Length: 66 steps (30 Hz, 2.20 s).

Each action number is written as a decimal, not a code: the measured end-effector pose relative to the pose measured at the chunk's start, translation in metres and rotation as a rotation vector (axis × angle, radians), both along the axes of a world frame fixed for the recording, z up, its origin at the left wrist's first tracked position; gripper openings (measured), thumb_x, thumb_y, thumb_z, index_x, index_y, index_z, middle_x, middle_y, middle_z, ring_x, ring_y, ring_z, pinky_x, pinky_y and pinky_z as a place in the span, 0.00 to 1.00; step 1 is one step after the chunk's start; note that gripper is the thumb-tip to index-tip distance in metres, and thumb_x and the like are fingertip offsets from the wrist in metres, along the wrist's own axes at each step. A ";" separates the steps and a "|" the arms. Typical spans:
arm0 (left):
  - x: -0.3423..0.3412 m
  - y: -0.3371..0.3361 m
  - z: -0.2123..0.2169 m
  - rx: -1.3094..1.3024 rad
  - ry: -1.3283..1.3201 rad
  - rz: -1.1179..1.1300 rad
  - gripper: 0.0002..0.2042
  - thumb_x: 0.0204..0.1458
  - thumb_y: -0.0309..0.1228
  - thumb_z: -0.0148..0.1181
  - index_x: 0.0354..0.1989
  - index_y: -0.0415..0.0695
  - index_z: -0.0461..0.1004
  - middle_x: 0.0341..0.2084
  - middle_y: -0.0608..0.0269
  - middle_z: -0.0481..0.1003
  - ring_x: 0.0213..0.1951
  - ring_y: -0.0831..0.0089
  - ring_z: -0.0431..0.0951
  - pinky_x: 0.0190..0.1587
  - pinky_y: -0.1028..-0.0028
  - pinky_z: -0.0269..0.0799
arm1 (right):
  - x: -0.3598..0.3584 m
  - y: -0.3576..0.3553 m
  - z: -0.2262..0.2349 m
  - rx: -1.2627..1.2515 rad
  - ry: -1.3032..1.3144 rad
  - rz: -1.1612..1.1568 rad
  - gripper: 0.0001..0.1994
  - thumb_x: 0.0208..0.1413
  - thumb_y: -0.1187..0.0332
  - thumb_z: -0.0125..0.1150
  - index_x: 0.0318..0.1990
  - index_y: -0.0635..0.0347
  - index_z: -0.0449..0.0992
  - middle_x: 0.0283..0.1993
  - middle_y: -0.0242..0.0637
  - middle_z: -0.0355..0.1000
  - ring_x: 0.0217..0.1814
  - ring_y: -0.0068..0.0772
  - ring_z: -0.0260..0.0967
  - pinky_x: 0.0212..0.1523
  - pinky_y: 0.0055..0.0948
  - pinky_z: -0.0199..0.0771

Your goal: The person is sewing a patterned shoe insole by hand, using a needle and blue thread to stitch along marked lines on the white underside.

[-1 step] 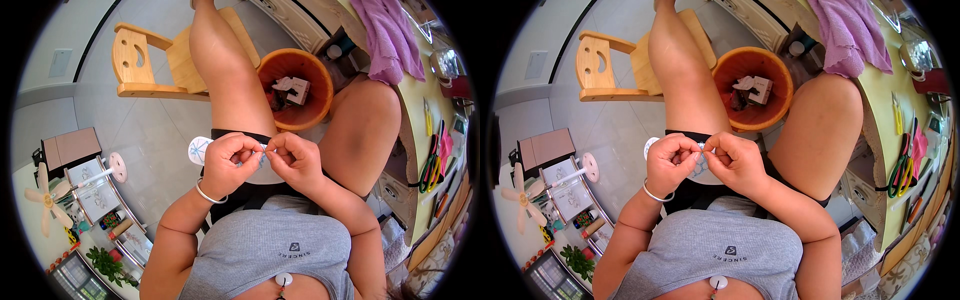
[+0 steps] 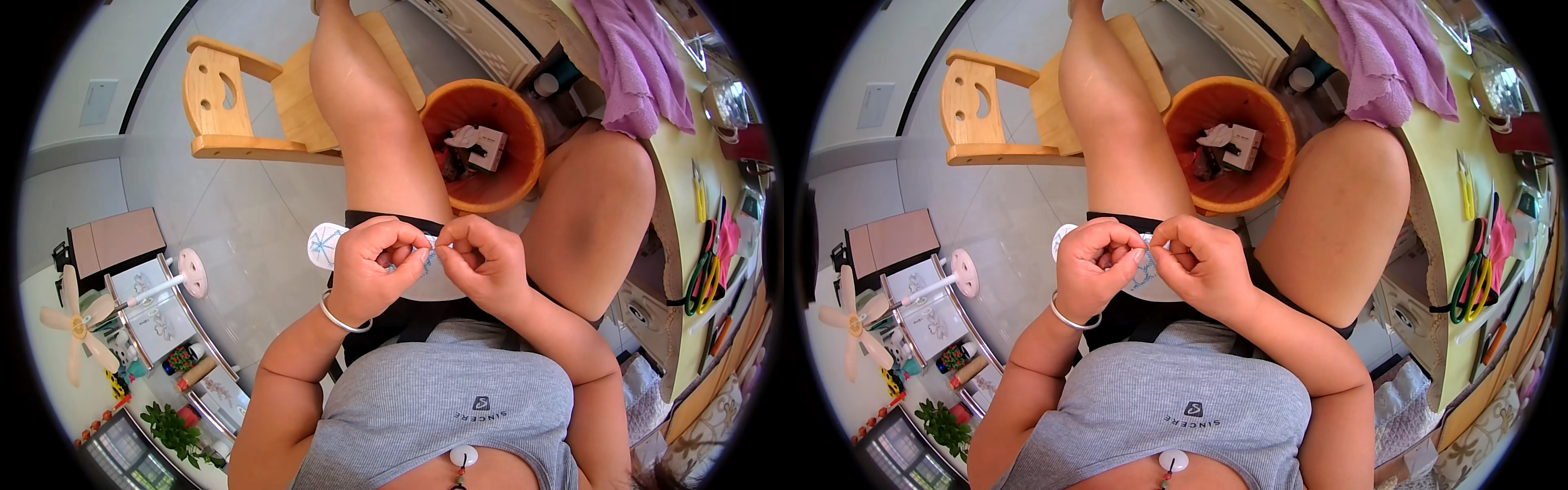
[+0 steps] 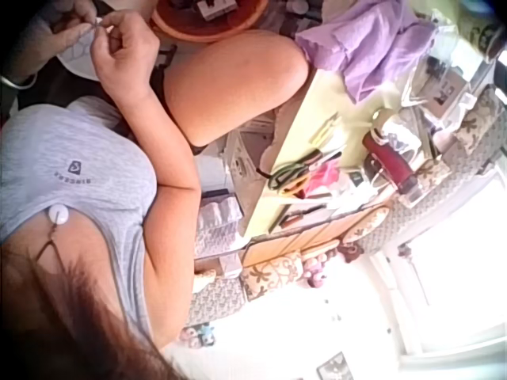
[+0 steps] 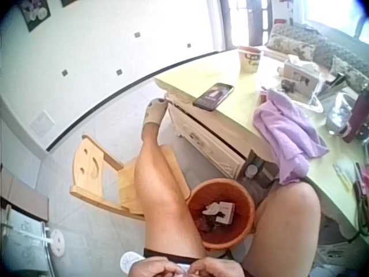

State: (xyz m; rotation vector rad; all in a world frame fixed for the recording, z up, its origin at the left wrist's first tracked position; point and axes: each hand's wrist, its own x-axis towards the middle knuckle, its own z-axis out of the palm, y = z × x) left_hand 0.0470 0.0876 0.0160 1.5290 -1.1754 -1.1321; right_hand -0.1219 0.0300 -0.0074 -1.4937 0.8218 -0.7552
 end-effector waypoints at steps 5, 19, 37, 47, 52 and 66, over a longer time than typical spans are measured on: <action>0.001 0.000 0.000 0.009 -0.005 -0.009 0.03 0.44 0.18 0.60 0.25 0.38 0.74 0.20 0.73 0.65 0.19 0.90 0.58 0.21 0.85 0.51 | -0.003 -0.003 0.000 0.088 0.009 0.012 0.05 0.48 0.79 0.62 0.31 0.61 0.72 0.14 0.25 0.51 0.15 0.16 0.47 0.18 0.21 0.48; 0.001 0.001 -0.001 0.012 0.050 0.000 0.03 0.44 0.17 0.60 0.26 0.38 0.74 0.21 0.73 0.65 0.19 0.90 0.58 0.21 0.85 0.52 | 0.001 -0.001 0.002 -0.030 0.027 0.035 0.06 0.46 0.79 0.63 0.30 0.60 0.71 0.12 0.26 0.52 0.14 0.18 0.48 0.17 0.22 0.50; 0.000 -0.001 0.000 -0.024 -0.035 -0.010 0.03 0.42 0.17 0.60 0.24 0.38 0.74 0.19 0.73 0.63 0.18 0.89 0.57 0.20 0.84 0.50 | 0.003 -0.001 0.001 -0.132 0.058 0.032 0.08 0.43 0.79 0.64 0.29 0.58 0.71 0.12 0.28 0.55 0.14 0.22 0.53 0.17 0.24 0.54; 0.000 0.001 -0.001 -0.019 -0.020 0.001 0.03 0.42 0.16 0.60 0.23 0.38 0.74 0.19 0.73 0.64 0.18 0.89 0.57 0.20 0.84 0.51 | 0.004 0.000 0.000 -0.172 0.055 0.025 0.08 0.44 0.79 0.64 0.29 0.58 0.70 0.14 0.27 0.56 0.15 0.19 0.53 0.17 0.22 0.54; 0.001 0.002 0.000 0.071 0.066 0.005 0.04 0.42 0.18 0.61 0.27 0.37 0.74 0.23 0.69 0.67 0.23 0.85 0.63 0.25 0.83 0.58 | 0.001 0.001 0.000 0.208 -0.032 0.042 0.05 0.49 0.79 0.61 0.30 0.61 0.70 0.18 0.21 0.56 0.19 0.11 0.48 0.20 0.17 0.51; 0.008 -0.001 -0.010 0.001 0.192 -0.032 0.04 0.41 0.21 0.63 0.27 0.37 0.75 0.26 0.65 0.72 0.31 0.78 0.69 0.37 0.78 0.65 | 0.003 0.001 0.000 0.520 -0.157 0.037 0.04 0.51 0.80 0.58 0.31 0.62 0.70 0.22 0.19 0.60 0.21 0.08 0.47 0.23 0.14 0.51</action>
